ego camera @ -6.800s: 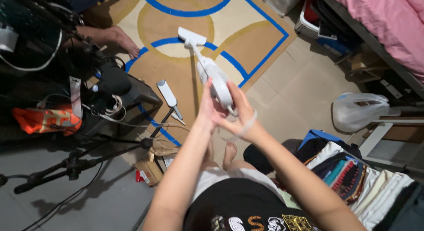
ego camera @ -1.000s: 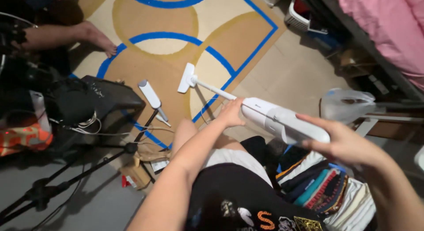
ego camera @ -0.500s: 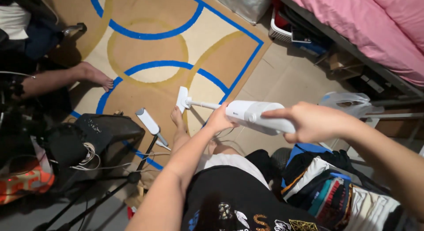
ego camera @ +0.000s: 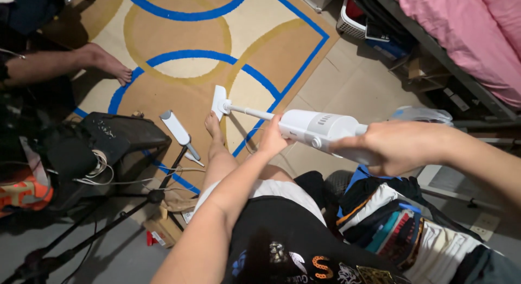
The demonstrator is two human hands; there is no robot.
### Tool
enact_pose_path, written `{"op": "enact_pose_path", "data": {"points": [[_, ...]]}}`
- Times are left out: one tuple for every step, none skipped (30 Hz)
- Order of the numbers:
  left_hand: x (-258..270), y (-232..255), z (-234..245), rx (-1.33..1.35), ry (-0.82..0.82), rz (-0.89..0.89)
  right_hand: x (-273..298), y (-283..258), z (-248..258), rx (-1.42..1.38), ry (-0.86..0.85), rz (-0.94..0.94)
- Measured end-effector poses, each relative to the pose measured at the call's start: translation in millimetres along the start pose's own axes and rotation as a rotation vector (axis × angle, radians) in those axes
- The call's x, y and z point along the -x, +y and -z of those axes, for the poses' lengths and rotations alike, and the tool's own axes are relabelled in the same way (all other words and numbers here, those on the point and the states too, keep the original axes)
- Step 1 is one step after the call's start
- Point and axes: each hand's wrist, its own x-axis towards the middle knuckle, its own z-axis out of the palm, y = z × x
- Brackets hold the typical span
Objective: The recorder assembles a handheld vacuum cleaner and uses it to clean around a desk area.
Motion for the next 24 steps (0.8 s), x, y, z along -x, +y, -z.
{"op": "enact_pose_path", "data": {"points": [[3.0,-2.2,-0.9,-0.019,0.033,-0.026,0.2,-0.9,-3.5,0.015,-0.023,0.033],[6.1,-4.1,-1.6,-0.038,0.066,-0.053,0.5,-2.0,-6.9,0.030,-0.046,0.066],[9.4,-4.9,-3.5,-0.039,0.070,-0.054,0.1,-1.5,-10.8,0.034,-0.044,0.068],[13.0,-6.1,-5.3,-0.052,0.086,-0.037,-0.5,-1.3,-14.9,0.029,-0.046,0.085],[18.5,-7.4,-8.9,-0.061,0.104,-0.017,-0.9,-1.0,-19.8,0.027,-0.052,0.101],[21.9,-9.5,-12.0,-0.060,0.110,-0.015,-0.8,-1.6,-23.7,0.034,-0.054,0.103],[23.2,-11.6,-13.4,-0.067,0.125,-0.023,-1.1,-2.4,-26.4,0.054,-0.052,0.121],[24.6,-13.3,-14.6,-0.075,0.139,-0.031,-1.2,-3.3,-29.0,0.074,-0.050,0.138],[26.2,-11.1,-14.5,-0.075,0.148,-0.032,-0.5,-4.4,-29.1,0.083,-0.048,0.141],[27.9,-8.7,-14.4,-0.069,0.151,0.035,0.2,-5.7,-29.1,0.100,-0.042,0.143],[34.5,-6.1,-17.4,-0.056,0.152,0.110,1.9,-7.0,-30.4,0.118,-0.045,0.145],[34.1,-6.2,-19.0,-0.051,0.161,0.118,6.9,-9.6,-30.7,0.127,-0.053,0.149],[31.2,-7.0,-14.5,-0.019,0.129,0.156,10.2,-13.9,-28.9,0.075,-0.036,0.092],[27.8,-7.2,-9.0,0.014,0.097,0.192,13.9,-18.6,-26.0,0.023,-0.018,0.035],[24.5,-10.2,-12.0,0.012,0.108,0.190,16.3,-19.8,-27.3,0.032,-0.013,0.040],[20.4,-13.2,-14.6,-0.032,0.156,0.117,18.3,-20.8,-27.9,-0.057,0.020,-0.030],[19.4,-16.2,-21.3,-0.072,0.201,0.049,21.2,-21.1,-30.0,-0.146,0.047,-0.102],[23.6,-16.2,-29.1,-0.070,0.209,0.052,17.3,-5.0,-49.8,-0.137,0.045,-0.100],[26.0,-15.9,-37.3,0.104,0.150,0.280,13.0,11.4,-68.2,-0.244,0.155,0.016],[27.8,-16.2,-45.3,0.281,0.082,0.503,8.1,28.2,-86.0,-0.352,0.265,0.133],[29.1,-25.9,-51.8,0.288,0.086,0.510,8.1,36.1,-101.9,-0.346,0.256,0.134],[30.5,-35.7,-58.3,0.378,0.180,0.404,8.3,44.2,-117.9,-0.487,0.360,0.266],[31.8,-46.2,-62.5,0.464,0.277,0.295,7.4,51.9,-133.0,-0.630,0.463,0.401],[35.5,-41.2,-50.4,0.467,0.286,0.301,4.0,44.1,-147.0,-0.625,0.454,0.406]]}}
